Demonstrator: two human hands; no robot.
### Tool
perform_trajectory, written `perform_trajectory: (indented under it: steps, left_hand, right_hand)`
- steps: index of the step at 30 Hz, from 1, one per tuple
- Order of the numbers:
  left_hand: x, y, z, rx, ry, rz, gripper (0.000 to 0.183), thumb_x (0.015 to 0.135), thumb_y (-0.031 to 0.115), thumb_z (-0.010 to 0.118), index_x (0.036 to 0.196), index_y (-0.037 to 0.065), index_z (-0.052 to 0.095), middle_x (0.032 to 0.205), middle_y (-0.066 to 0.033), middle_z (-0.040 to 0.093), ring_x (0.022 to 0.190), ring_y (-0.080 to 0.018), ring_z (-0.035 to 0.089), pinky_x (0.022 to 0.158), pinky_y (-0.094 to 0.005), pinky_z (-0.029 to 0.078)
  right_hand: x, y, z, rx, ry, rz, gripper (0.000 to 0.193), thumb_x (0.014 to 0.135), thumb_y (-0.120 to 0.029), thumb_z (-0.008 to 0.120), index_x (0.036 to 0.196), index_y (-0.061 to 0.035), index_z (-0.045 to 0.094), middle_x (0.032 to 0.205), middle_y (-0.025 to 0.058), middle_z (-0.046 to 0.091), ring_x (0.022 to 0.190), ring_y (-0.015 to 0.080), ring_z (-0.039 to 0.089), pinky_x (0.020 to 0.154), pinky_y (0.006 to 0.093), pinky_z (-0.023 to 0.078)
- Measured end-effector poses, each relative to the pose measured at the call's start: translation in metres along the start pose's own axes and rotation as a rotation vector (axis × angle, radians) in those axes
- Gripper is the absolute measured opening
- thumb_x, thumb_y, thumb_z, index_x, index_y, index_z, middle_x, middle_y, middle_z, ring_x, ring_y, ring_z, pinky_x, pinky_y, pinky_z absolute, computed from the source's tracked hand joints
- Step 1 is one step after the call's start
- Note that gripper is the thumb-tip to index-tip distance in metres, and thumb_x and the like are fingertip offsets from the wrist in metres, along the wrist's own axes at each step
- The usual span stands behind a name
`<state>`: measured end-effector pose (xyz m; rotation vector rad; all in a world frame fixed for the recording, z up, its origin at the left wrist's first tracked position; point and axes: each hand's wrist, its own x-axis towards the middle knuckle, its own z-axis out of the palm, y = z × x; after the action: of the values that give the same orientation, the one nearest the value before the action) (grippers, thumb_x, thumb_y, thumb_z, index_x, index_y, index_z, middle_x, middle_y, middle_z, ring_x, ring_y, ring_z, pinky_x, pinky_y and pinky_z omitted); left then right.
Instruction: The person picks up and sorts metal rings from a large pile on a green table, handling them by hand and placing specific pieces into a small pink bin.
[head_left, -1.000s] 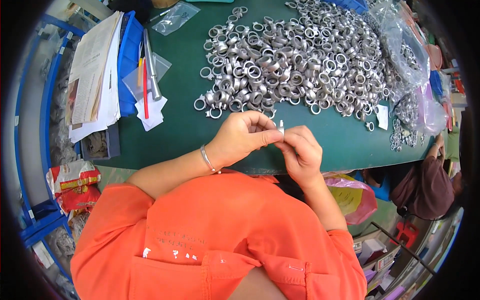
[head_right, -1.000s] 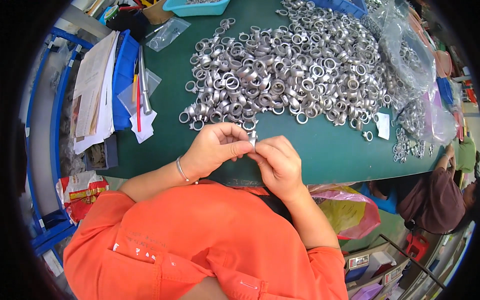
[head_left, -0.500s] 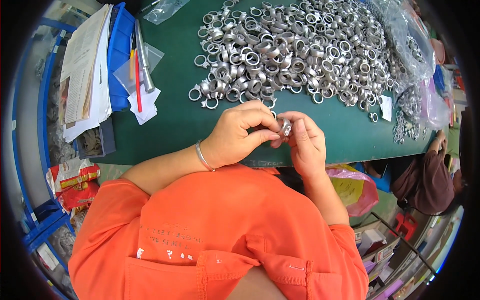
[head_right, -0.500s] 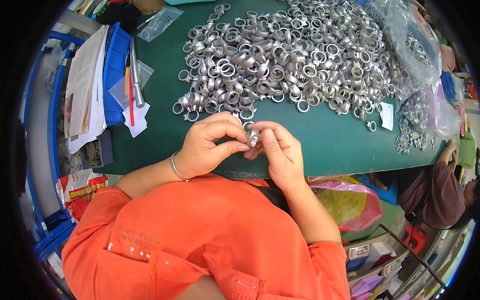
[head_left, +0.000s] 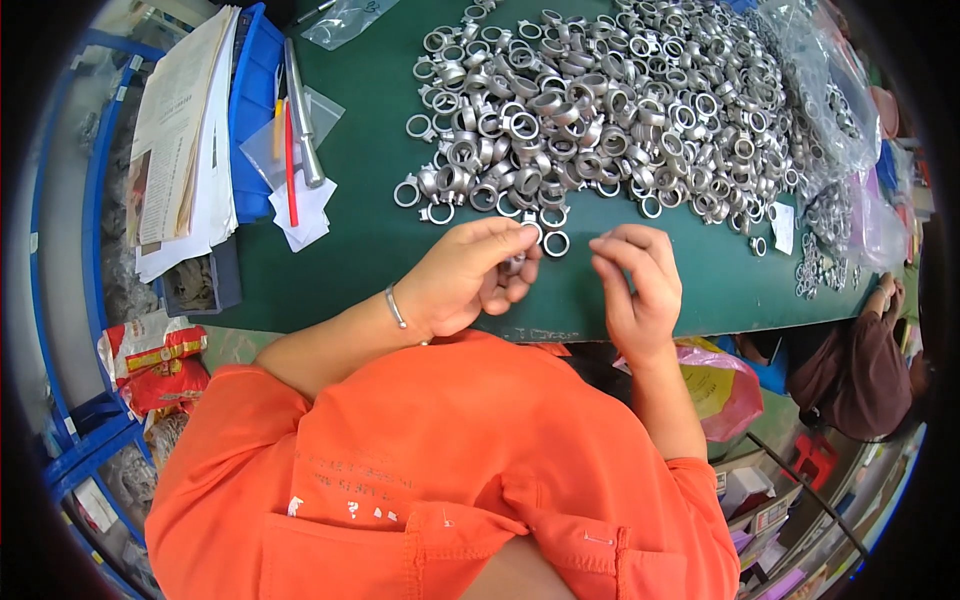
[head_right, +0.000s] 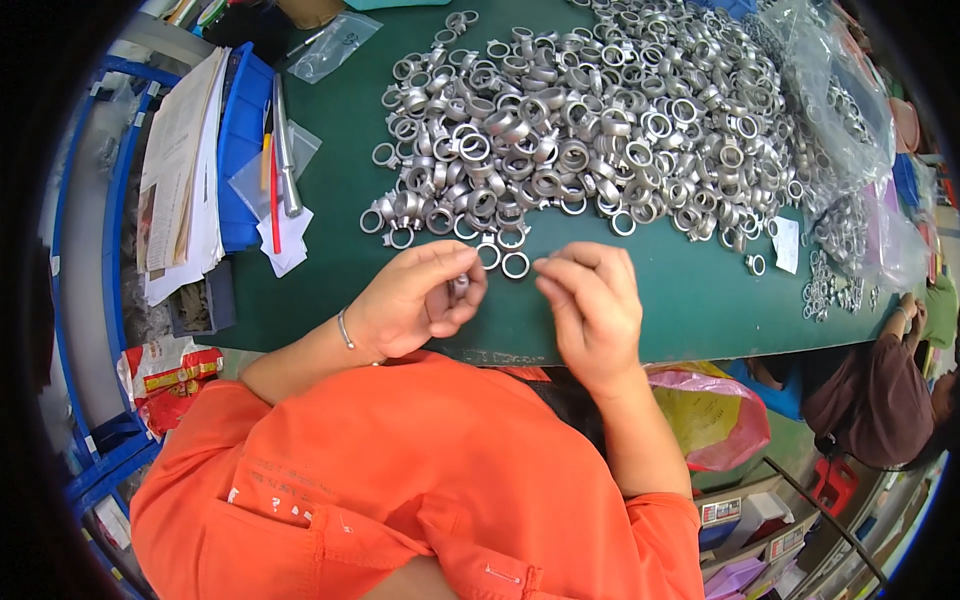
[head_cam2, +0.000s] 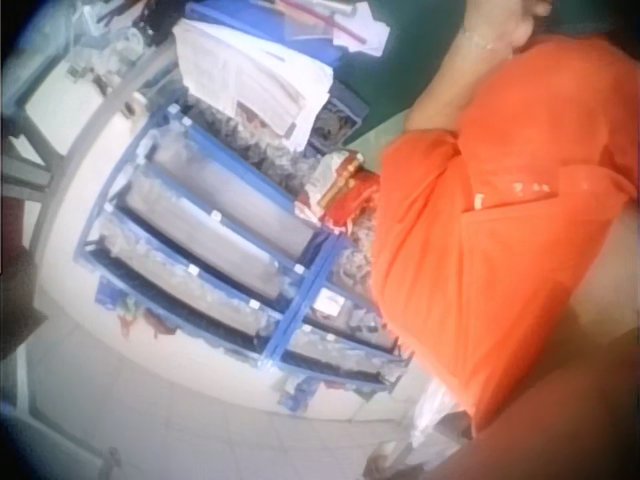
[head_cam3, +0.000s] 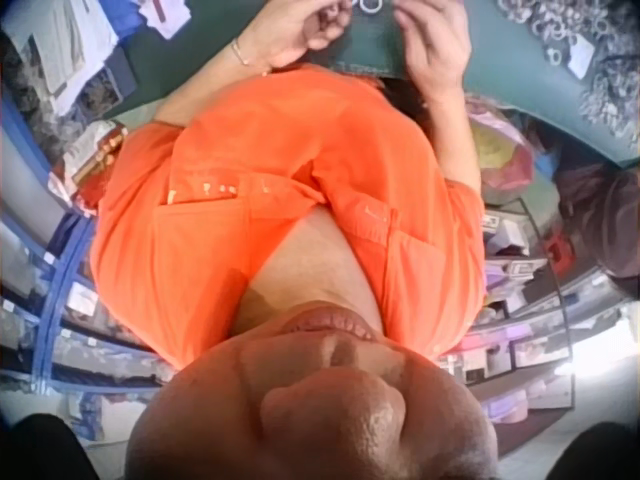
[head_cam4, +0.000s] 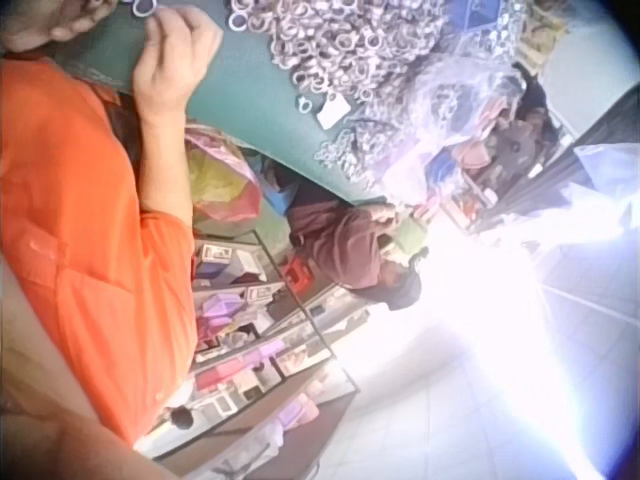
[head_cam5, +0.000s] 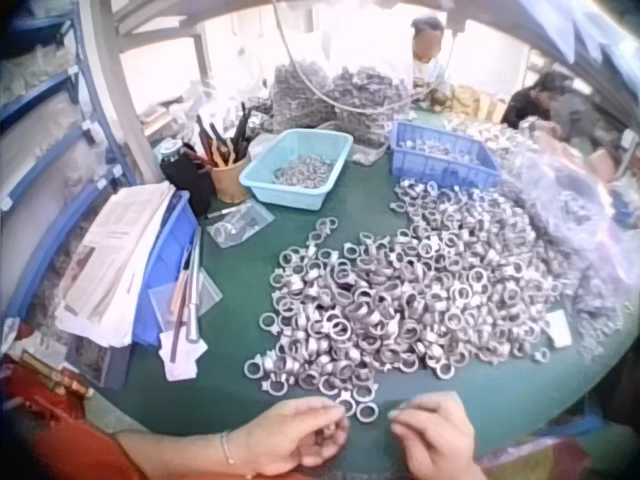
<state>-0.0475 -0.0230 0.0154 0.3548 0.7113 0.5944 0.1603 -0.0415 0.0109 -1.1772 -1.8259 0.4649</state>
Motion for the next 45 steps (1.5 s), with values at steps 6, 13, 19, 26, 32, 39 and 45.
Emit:
perform_trajectory:
  steps: [6,13,19,26,32,39,45]
  left_hand:
    - [0.000,-0.004,0.003,0.265,0.214,0.190,0.010,0.085,0.011,0.056,0.087,0.001,0.056,0.075,-0.0038,0.056,0.060,-0.0105,0.053,0.045,-0.0200,0.040]
    - [-0.001,-0.005,0.014,0.432,0.159,0.134,0.012,0.083,0.008,0.062,0.089,-0.002,0.060,0.074,-0.0038,0.059,0.062,-0.0079,0.054,0.049,-0.0189,0.043]
    - [0.002,-0.013,0.011,0.731,0.038,0.460,0.007,0.079,0.002,0.064,0.086,0.000,0.064,0.081,-0.0027,0.059,0.068,-0.0075,0.054,0.054,-0.0193,0.042]
    - [0.000,-0.009,0.011,1.045,-0.028,0.759,0.011,0.075,-0.002,0.065,0.085,0.004,0.064,0.081,-0.0013,0.057,0.070,-0.0073,0.052,0.055,-0.0200,0.039]
    - [-0.005,-0.005,0.019,0.676,0.165,0.292,0.008,0.082,0.004,0.061,0.089,0.000,0.062,0.080,-0.0033,0.060,0.065,-0.0070,0.054,0.052,-0.0184,0.043]
    - [-0.001,-0.013,0.010,0.183,0.019,0.104,0.016,0.086,0.006,0.058,0.099,-0.003,0.060,0.083,-0.0079,0.062,0.068,-0.0115,0.058,0.055,-0.0212,0.047]
    - [-0.002,-0.018,0.003,0.151,0.056,0.088,0.016,0.082,0.000,0.059,0.098,-0.003,0.060,0.089,-0.0073,0.061,0.071,-0.0124,0.059,0.058,-0.0219,0.048]
  right_hand:
    - [0.001,0.011,0.016,-0.188,-0.306,-0.016,0.017,0.068,-0.007,0.069,0.083,-0.0058,0.062,0.078,0.0048,0.056,0.073,0.0254,0.051,0.066,0.0351,0.041]
    - [-0.008,0.000,0.010,0.357,-0.227,0.183,0.013,0.071,0.002,0.066,0.080,-0.0026,0.059,0.079,0.0079,0.060,0.069,0.0220,0.056,0.060,0.0287,0.045]
    - [-0.010,0.000,0.010,0.291,-0.119,-0.007,0.009,0.078,0.001,0.062,0.085,-0.0008,0.057,0.080,0.0091,0.060,0.072,0.0194,0.057,0.061,0.0259,0.046]
    - [-0.014,-0.004,0.006,1.203,-0.257,0.724,0.021,0.089,-0.003,0.052,0.108,0.0047,0.051,0.088,0.0102,0.060,0.074,0.0149,0.059,0.064,0.0256,0.050]
    - [-0.010,-0.013,0.013,0.890,-0.018,0.311,0.028,0.075,0.008,0.064,0.101,0.0025,0.053,0.095,0.0111,0.056,0.087,0.0172,0.057,0.074,0.0278,0.050]
    - [-0.011,-0.017,0.019,0.195,0.091,-0.046,0.028,0.063,0.013,0.064,0.086,-0.0024,0.060,0.093,0.0110,0.055,0.082,0.0233,0.056,0.068,0.0298,0.047]
    - [-0.020,-0.019,0.020,0.374,0.022,-0.037,0.026,0.066,0.014,0.055,0.088,0.0008,0.058,0.097,0.0156,0.058,0.085,0.0276,0.058,0.073,0.0338,0.048]
